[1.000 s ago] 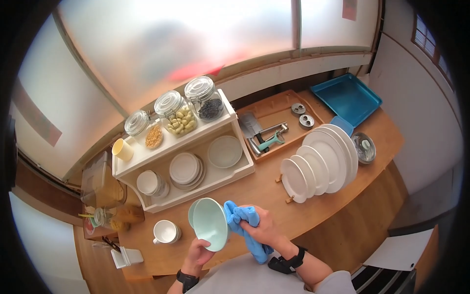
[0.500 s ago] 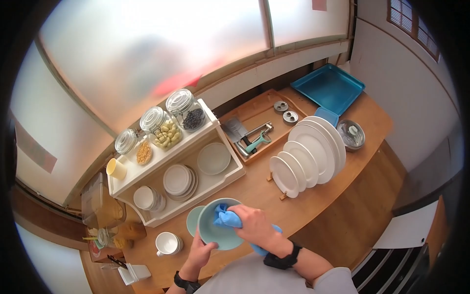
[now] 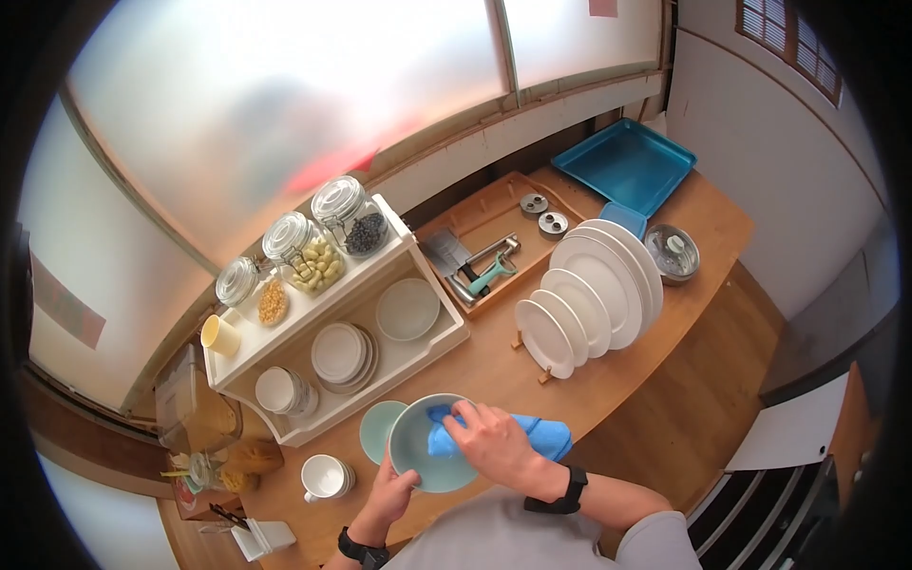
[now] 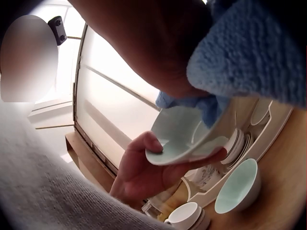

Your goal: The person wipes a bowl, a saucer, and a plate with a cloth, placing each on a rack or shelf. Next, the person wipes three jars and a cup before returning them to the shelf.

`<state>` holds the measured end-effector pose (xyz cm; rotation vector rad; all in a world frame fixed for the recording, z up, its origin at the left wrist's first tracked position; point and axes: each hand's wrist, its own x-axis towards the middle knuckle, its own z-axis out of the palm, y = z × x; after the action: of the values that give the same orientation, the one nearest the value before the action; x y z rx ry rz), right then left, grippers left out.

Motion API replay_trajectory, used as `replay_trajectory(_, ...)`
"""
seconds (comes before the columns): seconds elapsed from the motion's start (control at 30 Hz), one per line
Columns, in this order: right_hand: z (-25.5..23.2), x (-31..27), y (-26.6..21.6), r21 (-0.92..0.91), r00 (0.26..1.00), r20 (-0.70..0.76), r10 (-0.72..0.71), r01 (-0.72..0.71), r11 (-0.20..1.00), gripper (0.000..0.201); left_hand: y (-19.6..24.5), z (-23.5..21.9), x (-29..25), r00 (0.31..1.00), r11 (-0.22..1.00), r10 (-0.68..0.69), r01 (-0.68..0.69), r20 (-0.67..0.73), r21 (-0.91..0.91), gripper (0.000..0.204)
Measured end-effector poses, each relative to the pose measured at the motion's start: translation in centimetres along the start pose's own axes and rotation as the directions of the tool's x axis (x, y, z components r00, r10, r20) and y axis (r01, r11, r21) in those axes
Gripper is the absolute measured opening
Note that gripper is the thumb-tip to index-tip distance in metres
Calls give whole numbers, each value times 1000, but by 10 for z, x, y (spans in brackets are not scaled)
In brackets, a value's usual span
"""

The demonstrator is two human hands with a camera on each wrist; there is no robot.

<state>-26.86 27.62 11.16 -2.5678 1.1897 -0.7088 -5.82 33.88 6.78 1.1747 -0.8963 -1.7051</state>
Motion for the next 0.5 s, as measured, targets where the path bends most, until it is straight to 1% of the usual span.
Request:
replay_trajectory(0.03,0,5,-4,-45,987,-161,-8,1,999,31,2,2,-1,1000,1000,0,0,0,0,89)
replay_trajectory(0.07,1,10,-7,0,962,-272,-34,35,999,32,8,5,-1,997,994,50,-55,50,97,88)
replay_trajectory(0.1,5,14,-9,-1,961,-275,-37,38,999,32,11,7,-1,990,975,96,-115,104,191,88)
replay_trajectory(0.13,11,17,-11,4,956,-276,-101,106,994,28,10,8,0,990,974,100,-118,104,194,88)
replay_trajectory(0.17,15,18,-14,9,947,-278,-164,173,985,24,8,7,2,995,979,50,-65,82,191,87)
replay_trajectory(0.2,14,18,-17,74,965,-158,-210,224,972,21,7,7,4,998,982,1,-12,62,187,86)
replay_trajectory(0.23,20,14,-17,72,964,-162,-210,224,972,21,10,7,5,998,982,2,-15,64,190,86)
replay_trajectory(0.27,30,5,-14,163,974,7,-227,223,961,25,13,8,5,995,980,47,-63,87,190,86)
replay_trajectory(0.3,35,-2,-10,252,952,175,-250,202,946,30,17,10,4,990,976,88,-108,111,189,85)
replay_trajectory(0.33,27,-7,-5,272,925,244,-292,223,936,32,23,10,1,991,978,49,-73,126,193,81)
replay_trajectory(0.37,18,-11,-1,273,926,243,-288,219,937,32,20,7,1,991,978,46,-70,129,194,81)
replay_trajectory(0.43,-3,-17,8,249,918,270,-289,223,942,32,9,-3,2,995,945,58,-80,79,316,74)
replay_trajectory(0.47,-21,-15,11,218,946,229,-231,182,959,34,6,-9,4,996,946,57,-77,73,314,74)
replay_trajectory(0.5,-35,-13,15,221,944,232,-234,183,958,34,4,-14,5,999,980,38,-35,-10,194,71)
